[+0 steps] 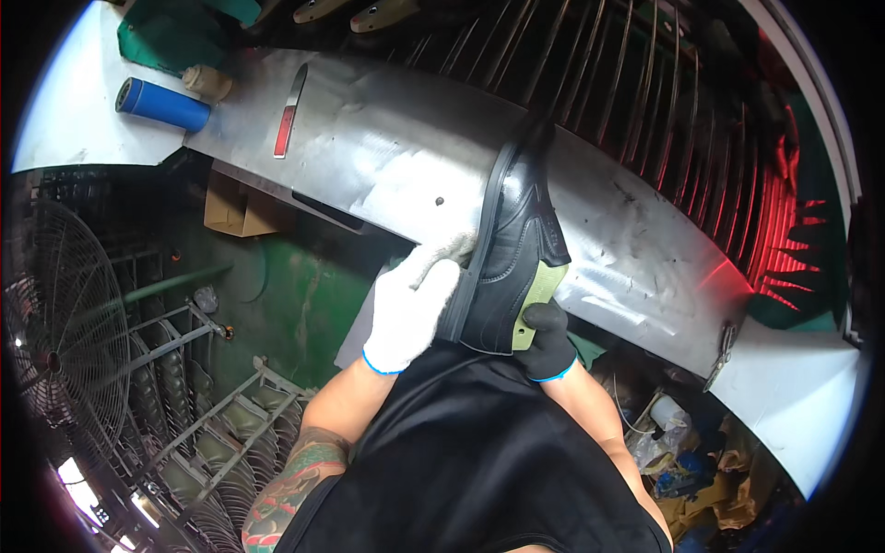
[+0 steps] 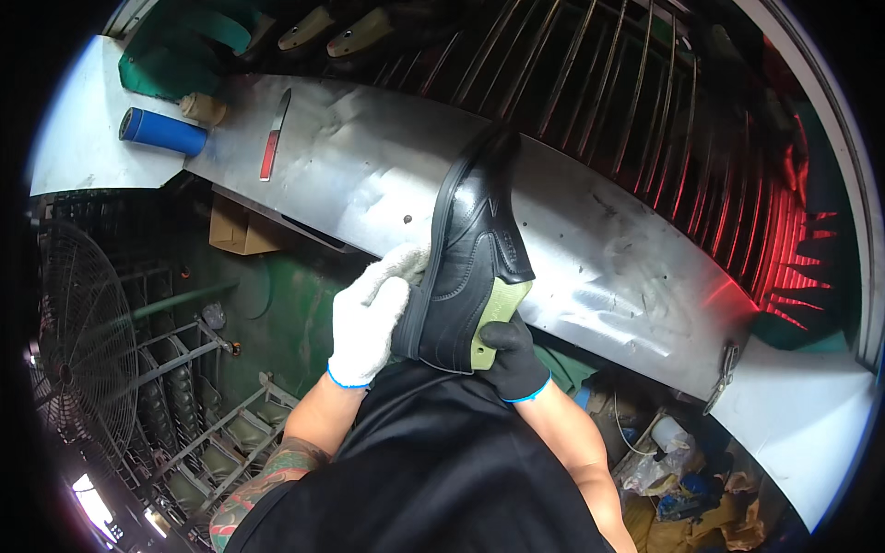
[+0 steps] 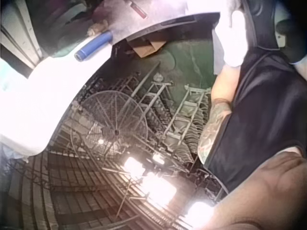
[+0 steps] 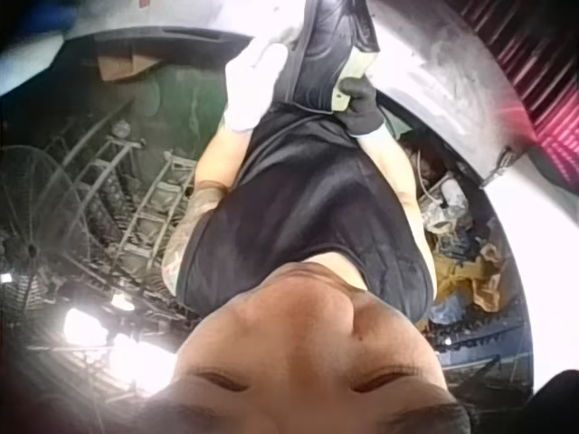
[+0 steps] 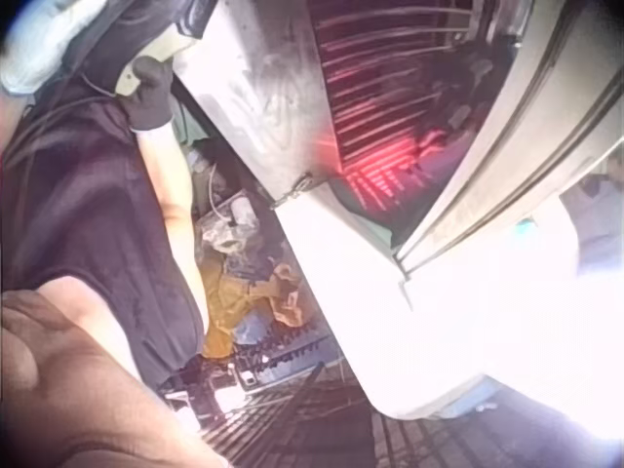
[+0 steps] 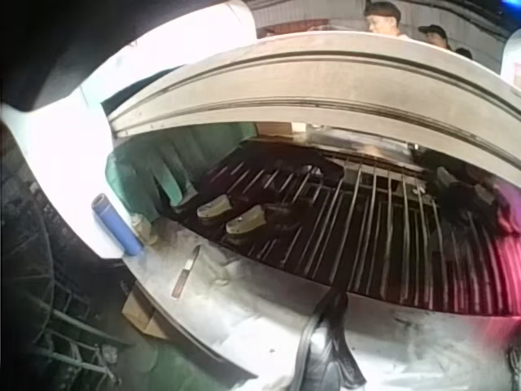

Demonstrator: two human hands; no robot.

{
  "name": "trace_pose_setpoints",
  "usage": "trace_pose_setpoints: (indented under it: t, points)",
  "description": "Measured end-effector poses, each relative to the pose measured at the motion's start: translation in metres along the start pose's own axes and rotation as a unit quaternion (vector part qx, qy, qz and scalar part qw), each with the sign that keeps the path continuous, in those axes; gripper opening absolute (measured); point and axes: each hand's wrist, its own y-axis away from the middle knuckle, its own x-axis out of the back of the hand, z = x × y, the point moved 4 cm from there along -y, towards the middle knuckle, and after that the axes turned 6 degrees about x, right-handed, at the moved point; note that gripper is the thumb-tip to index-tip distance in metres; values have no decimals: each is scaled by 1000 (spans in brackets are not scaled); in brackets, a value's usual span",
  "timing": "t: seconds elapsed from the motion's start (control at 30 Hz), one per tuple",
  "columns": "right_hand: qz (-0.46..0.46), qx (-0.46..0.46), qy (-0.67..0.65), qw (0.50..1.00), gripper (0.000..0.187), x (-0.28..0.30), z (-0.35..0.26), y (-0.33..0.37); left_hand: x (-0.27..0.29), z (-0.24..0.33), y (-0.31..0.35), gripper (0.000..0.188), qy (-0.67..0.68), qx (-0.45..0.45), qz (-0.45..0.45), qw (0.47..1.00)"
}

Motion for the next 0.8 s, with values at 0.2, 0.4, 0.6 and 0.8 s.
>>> trace_pose_setpoints:
  t: [0.2, 0.4, 0.6, 0.8]
  points:
    - [27, -1, 87, 996, 77, -11, -5, -2, 4, 18, -9, 34, -258, -158, 10, 953]
    - [5, -39, 179, 983, 84, -33, -15, 3, 19, 21, -91, 37, -63, -28, 52, 996]
    - [-40, -35, 243, 968, 96, -26, -13, 17, -5, 32, -101, 32, -109, -202, 104, 968]
    - [-43, 18, 491, 870, 107, -33, -67, 25, -12, 54, -98, 67, 43, -302, 33, 952]
